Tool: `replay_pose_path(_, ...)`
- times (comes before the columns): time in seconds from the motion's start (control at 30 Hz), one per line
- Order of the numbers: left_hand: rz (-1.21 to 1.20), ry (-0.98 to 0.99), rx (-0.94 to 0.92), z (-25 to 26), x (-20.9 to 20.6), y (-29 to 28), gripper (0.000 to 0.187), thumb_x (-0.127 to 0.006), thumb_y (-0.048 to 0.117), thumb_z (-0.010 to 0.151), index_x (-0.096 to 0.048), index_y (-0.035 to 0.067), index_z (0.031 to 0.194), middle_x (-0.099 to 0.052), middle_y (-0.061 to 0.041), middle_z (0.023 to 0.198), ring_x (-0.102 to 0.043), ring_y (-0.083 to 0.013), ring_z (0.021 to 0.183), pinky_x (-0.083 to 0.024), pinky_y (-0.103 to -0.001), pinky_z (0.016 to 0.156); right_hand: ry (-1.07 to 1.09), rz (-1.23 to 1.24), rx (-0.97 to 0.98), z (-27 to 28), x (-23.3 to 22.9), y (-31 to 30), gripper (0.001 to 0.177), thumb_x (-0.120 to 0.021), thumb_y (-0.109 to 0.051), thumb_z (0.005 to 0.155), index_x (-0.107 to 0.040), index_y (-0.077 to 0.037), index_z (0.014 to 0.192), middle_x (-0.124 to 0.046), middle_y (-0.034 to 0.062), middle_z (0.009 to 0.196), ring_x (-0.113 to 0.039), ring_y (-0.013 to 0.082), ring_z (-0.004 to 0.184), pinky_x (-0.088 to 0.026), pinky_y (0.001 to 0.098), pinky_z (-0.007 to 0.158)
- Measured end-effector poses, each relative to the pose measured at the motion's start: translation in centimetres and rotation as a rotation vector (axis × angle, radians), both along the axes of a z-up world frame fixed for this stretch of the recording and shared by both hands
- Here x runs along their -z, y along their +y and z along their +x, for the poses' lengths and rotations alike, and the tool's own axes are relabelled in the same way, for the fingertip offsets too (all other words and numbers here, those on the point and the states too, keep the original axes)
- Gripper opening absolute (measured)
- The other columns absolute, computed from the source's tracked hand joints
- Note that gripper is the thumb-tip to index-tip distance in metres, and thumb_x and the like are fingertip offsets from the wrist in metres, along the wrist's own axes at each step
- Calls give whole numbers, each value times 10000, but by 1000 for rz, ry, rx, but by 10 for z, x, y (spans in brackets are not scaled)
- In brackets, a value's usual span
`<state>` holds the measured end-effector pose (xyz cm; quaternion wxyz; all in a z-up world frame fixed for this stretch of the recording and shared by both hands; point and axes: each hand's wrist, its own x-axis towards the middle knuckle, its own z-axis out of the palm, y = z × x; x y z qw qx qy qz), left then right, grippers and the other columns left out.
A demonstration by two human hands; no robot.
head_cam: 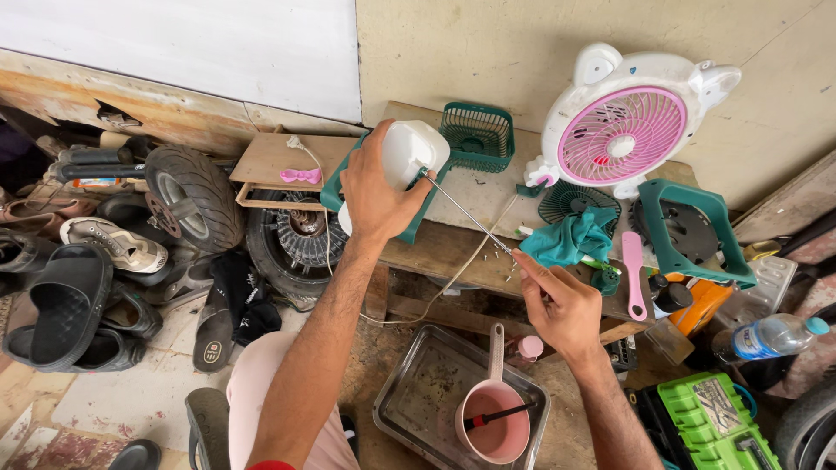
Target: The person uses a screwdriver to tighten screws on a white plastic electrical component with exposed wiring. They repeatedly adjust the component's position and apply torque to multiple screw terminals throughout the clip.
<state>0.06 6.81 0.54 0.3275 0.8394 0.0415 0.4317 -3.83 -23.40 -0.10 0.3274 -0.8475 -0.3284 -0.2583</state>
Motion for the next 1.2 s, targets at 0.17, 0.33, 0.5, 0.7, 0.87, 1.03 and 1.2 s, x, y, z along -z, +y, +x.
replay_pose_path(0.17, -2, 50, -30, 1, 1, -2, 880, -897, 358, 758, -443, 135, 1479, -633, -149, 1318, -575, -355, 1226, -409, -568, 933, -348, -183, 69, 1, -1, -3, 479, -765, -35, 866, -751, -199, 1315, -574, -9, 700, -551, 126, 568, -484, 298, 528)
replay_pose_path(0.33, -5, 44, -12, 2, 1, -2, 879, -898, 370, 764, -446, 121, 1475, -625, -162, 1340, -559, -369, 1253, -406, -575, 932, -599, -277, 112, 3, -4, -4, 450, -772, -27, 871, -770, -189, 1291, -585, -36, 755, -528, 118, 590, -465, 286, 547)
replay_pose_path(0.5, -34, 65, 21, 1, 5, -2, 861, -886, 373, 788, -448, 109, 1481, -620, -158, 1359, -567, -357, 1258, -430, -556, 959, -788, -309, 149, 2, -1, -4, 404, -767, 0, 873, -794, -170, 1239, -653, -7, 820, -494, 108, 580, -386, 276, 503)
replay_pose_path(0.7, 30, -39, 24, 6, 10, -1, 861, -905, 340, 783, -455, 97, 1476, -620, -153, 1359, -570, -345, 1252, -428, -536, 970, -721, -283, 127, 10, 11, -8, 430, -753, 37, 878, -781, -157, 1261, -619, -14, 783, -522, 108, 584, -401, 271, 503)
replay_pose_path(0.87, 25, -89, 2, 6, 13, -4, 881, -919, 303, 768, -452, 89, 1483, -603, -163, 1372, -551, -336, 1262, -368, -540, 979, -241, -104, -18, 10, 30, -4, 377, -727, 7, 906, -757, -119, 1260, -595, 7, 701, -524, 115, 537, -443, 296, 494)
replay_pose_path(1.03, 57, -133, 13, 1, 13, -1, 890, -915, 265, 769, -444, 94, 1505, -587, -141, 1401, -530, -329, 1289, -324, -534, 1054, 396, 324, -253, 18, 36, -5, 122, -681, -90, 1043, -723, -119, 1154, -666, 19, 907, -591, 63, 792, -459, 262, 618)
replay_pose_path(1.2, 61, -146, 64, -6, 11, -2, 890, -895, 222, 751, -444, 103, 1509, -586, -119, 1412, -536, -318, 1265, -323, -515, 1061, 1509, 760, -318, 34, 25, -23, 208, -689, -119, 947, -753, -74, 1140, -451, -43, 591, -312, 21, 431, -170, 211, 348)
